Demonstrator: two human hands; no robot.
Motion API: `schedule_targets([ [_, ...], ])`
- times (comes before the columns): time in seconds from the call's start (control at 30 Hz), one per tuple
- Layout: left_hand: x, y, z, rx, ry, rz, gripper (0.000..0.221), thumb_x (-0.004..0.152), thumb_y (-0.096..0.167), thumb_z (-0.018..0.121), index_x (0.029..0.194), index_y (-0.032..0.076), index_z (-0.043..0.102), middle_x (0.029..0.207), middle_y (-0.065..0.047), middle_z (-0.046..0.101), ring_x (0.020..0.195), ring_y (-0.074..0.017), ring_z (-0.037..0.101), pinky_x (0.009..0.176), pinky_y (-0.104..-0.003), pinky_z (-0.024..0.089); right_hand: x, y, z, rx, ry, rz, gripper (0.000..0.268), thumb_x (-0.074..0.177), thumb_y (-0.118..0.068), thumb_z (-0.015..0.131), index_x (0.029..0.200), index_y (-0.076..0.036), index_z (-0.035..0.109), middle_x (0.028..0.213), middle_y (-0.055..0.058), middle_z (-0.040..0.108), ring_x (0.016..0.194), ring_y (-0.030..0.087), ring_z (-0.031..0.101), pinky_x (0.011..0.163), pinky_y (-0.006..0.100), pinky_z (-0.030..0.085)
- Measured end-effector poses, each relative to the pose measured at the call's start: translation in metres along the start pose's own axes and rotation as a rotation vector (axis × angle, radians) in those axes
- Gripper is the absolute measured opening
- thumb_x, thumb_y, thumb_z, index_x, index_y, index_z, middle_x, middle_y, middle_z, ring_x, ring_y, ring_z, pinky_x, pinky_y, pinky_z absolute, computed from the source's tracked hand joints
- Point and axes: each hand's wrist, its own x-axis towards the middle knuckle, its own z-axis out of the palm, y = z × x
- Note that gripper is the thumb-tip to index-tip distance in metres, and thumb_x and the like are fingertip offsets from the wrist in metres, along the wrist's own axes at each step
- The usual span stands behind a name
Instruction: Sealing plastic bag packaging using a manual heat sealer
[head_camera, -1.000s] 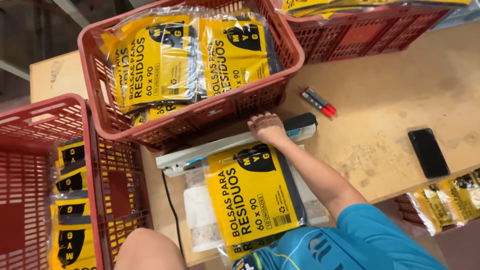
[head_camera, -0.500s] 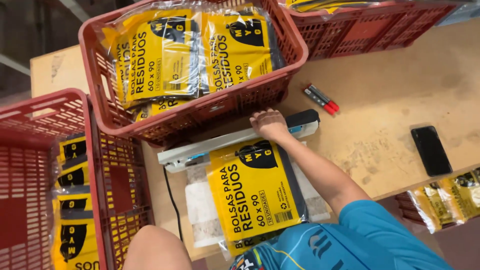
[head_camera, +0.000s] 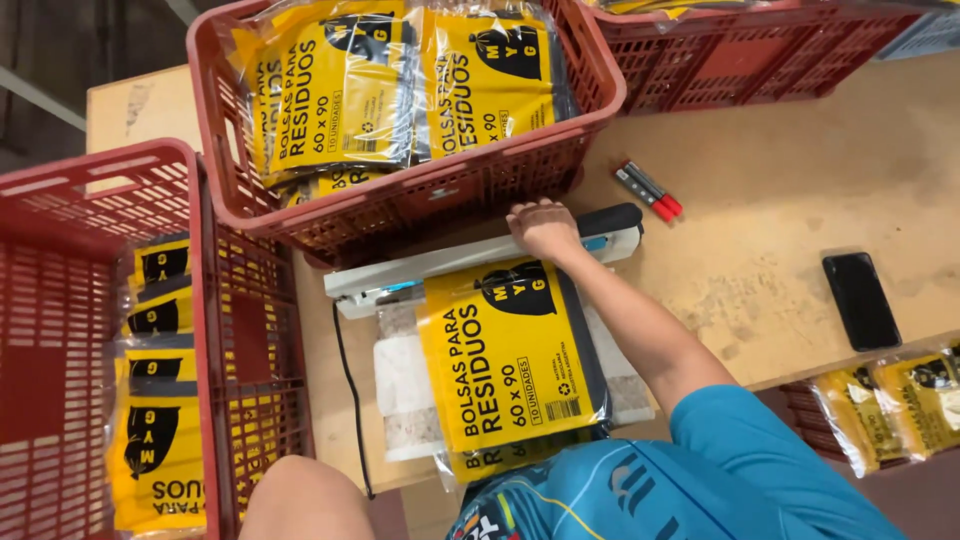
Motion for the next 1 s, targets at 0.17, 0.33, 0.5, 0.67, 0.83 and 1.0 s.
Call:
schedule_targets([
  [0.17, 0.004, 0.013, 0.005, -0.035, 0.021, 0.141, 0.034, 0.097, 0.036, 0.061, 0.116, 0.008, 0.055, 0.102, -0.008, 0.066, 0.088, -0.0196, 0.071, 0.078, -0.042, 0.065, -0.009, -0.006, -0.036, 0.109, -0.133, -0.035, 0.051, 0.109, -0.046, 0.032, 0.121, -0.012, 0.068, 0.120, 0.014, 0.073, 0.115, 0.038, 0.065, 0.100, 0.048, 0.047],
  [0.33, -0.002, 0.002, 0.018, -0.094, 0.032, 0.311, 0.038, 0.099, 0.038, 0.059, 0.122, 0.008, 0.056, 0.107, -0.009, 0.068, 0.093, -0.0208, 0.074, 0.083, -0.044, 0.069, -0.039, -0.030, -0.103, 0.304, 0.263, -0.264, 0.012, 0.097, -0.019, 0.060, 0.096, -0.013, 0.069, 0.093, 0.005, 0.072, 0.091, 0.025, 0.065, 0.083, 0.039, 0.052],
  [0.5, -0.037, -0.039, 0.090, 0.125, -0.554, -0.201, 0.044, 0.094, 0.033, 0.067, 0.125, 0.003, 0.056, 0.131, -0.018, 0.057, 0.121, -0.0378, 0.052, 0.099, -0.049, 0.047, -0.118, -0.062, -0.144, 0.463, 0.581, -0.602, 0.013, 0.099, -0.004, 0.063, 0.086, -0.007, 0.060, 0.087, 0.008, 0.064, 0.083, 0.029, 0.055, 0.082, 0.039, 0.042],
  [0.67, -0.090, -0.079, 0.112, 0.259, -0.974, -0.692, 0.074, 0.096, 0.038, 0.067, 0.151, -0.001, 0.037, 0.151, -0.024, 0.040, 0.134, -0.0380, 0.042, 0.099, -0.047, 0.056, -0.198, -0.033, -0.056, 0.397, 0.173, 0.286, 0.059, 0.084, -0.044, 0.078, 0.128, -0.009, 0.058, 0.114, 0.016, 0.062, 0.109, 0.039, 0.065, 0.092, 0.050, 0.055],
  [0.83, -0.112, -0.086, 0.123, 0.351, -0.921, -0.516, 0.069, 0.090, 0.035, 0.074, 0.143, -0.001, 0.048, 0.144, -0.023, 0.047, 0.129, -0.0364, 0.046, 0.095, -0.043, 0.059, -0.198, -0.042, -0.064, 0.763, -0.025, 0.526, 0.078, 0.079, -0.047, 0.085, 0.133, 0.002, 0.056, 0.108, 0.020, 0.069, 0.106, 0.037, 0.070, 0.092, 0.049, 0.056],
  [1.0, -0.111, -0.084, 0.123, 0.375, -0.900, -0.482, 0.068, 0.090, 0.036, 0.075, 0.142, 0.000, 0.049, 0.143, -0.023, 0.048, 0.129, -0.0362, 0.047, 0.091, -0.042, 0.061, -0.185, -0.059, -0.100, 0.650, -0.105, 0.592, 0.071, 0.080, -0.051, 0.081, 0.125, 0.001, 0.066, 0.105, 0.020, 0.076, 0.109, 0.038, 0.072, 0.089, 0.053, 0.057],
])
